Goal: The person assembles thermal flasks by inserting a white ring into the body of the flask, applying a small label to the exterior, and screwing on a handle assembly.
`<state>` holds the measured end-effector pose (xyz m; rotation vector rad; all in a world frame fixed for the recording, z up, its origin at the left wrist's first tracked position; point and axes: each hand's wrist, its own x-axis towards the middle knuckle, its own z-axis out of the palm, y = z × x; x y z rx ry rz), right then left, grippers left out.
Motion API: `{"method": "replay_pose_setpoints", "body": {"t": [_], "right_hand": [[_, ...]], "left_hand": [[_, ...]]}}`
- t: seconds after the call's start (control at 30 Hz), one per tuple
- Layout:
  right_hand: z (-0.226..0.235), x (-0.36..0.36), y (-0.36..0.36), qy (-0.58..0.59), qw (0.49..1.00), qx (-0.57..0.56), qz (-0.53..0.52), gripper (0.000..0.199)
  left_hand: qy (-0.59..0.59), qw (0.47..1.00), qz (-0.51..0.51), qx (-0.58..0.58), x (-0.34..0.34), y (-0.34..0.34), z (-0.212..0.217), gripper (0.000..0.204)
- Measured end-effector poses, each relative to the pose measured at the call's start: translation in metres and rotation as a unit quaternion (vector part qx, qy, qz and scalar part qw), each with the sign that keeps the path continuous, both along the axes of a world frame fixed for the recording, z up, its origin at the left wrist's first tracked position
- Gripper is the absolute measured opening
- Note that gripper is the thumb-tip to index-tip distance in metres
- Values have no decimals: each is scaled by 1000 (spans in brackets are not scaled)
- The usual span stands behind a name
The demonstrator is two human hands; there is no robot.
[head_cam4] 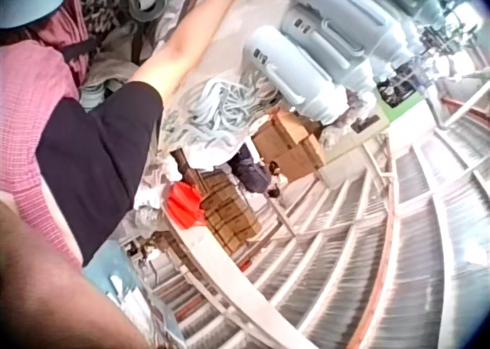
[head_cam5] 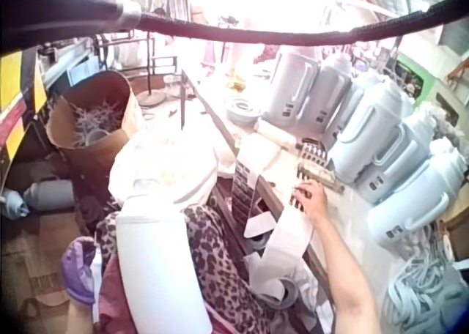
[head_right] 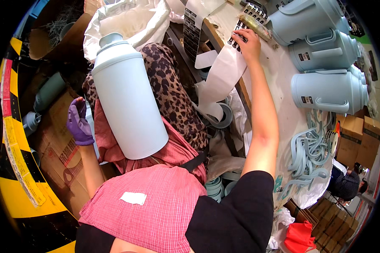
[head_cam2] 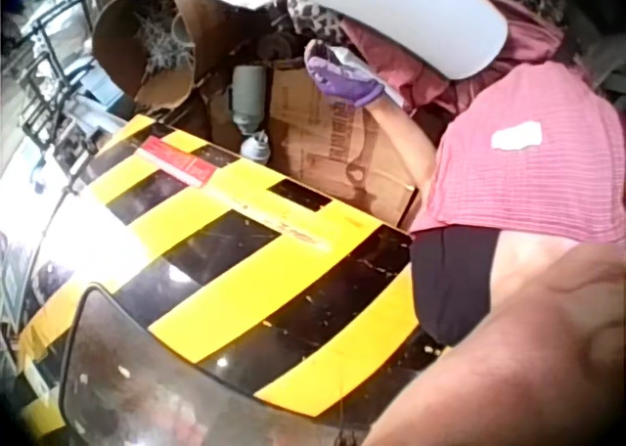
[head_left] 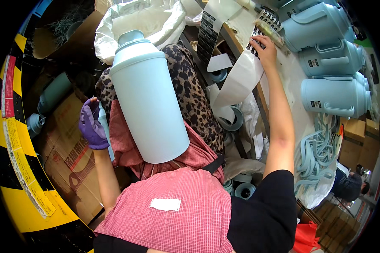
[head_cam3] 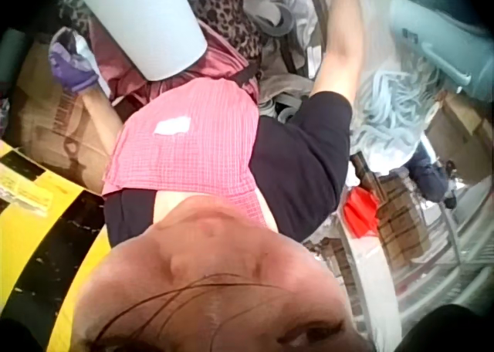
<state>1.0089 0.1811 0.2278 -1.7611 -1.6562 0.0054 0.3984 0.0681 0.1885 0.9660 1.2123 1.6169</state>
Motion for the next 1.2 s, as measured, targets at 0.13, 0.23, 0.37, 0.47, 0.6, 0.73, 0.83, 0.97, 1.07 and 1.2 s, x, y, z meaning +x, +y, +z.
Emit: {"method": "replay_pose_setpoints", "body": {"t": [0.13, 0.23, 0.37, 0.47, 0.6, 0.73, 0.83, 0.97, 1.07, 1.2], "right_hand": [[-1, -4, -2, 26, 999, -10, -22, 18], [-3, -9, -7, -17, 998, 28, -52, 17], [2, -17, -15, -45, 997, 51, -22, 15], [18, -34, -24, -27, 999, 40, -12, 12], [61, -105, -68, 4, 995, 101, 24, 9], [99, -219, -122, 326, 926, -14, 190, 12], [101, -289, -129, 508, 819, -86, 251, 14], [85, -332, -113, 613, 763, -65, 193, 12], [73, -337, -100, 625, 761, -72, 159, 11], [61, -336, -86, 595, 792, -69, 122, 10]], "left_hand": [[77, 997, -7, 3, 2, -2, -1, 39], [77, 997, -9, 11, 3, -2, -6, 39], [40, 999, 4, 2, 5, -1, -9, 33], [21, 1000, 0, -6, 10, -5, 3, 32], [83, 996, 27, 1, 29, -22, 43, 28], [225, 963, -49, 143, 60, -32, 87, 36], [390, 906, -82, 141, 79, -14, 102, 39], [353, 914, -137, 149, 88, 13, 111, 25], [277, 948, -135, 80, 94, 29, 111, 18], [441, 891, -19, 105, 95, 50, 106, 22]]}}
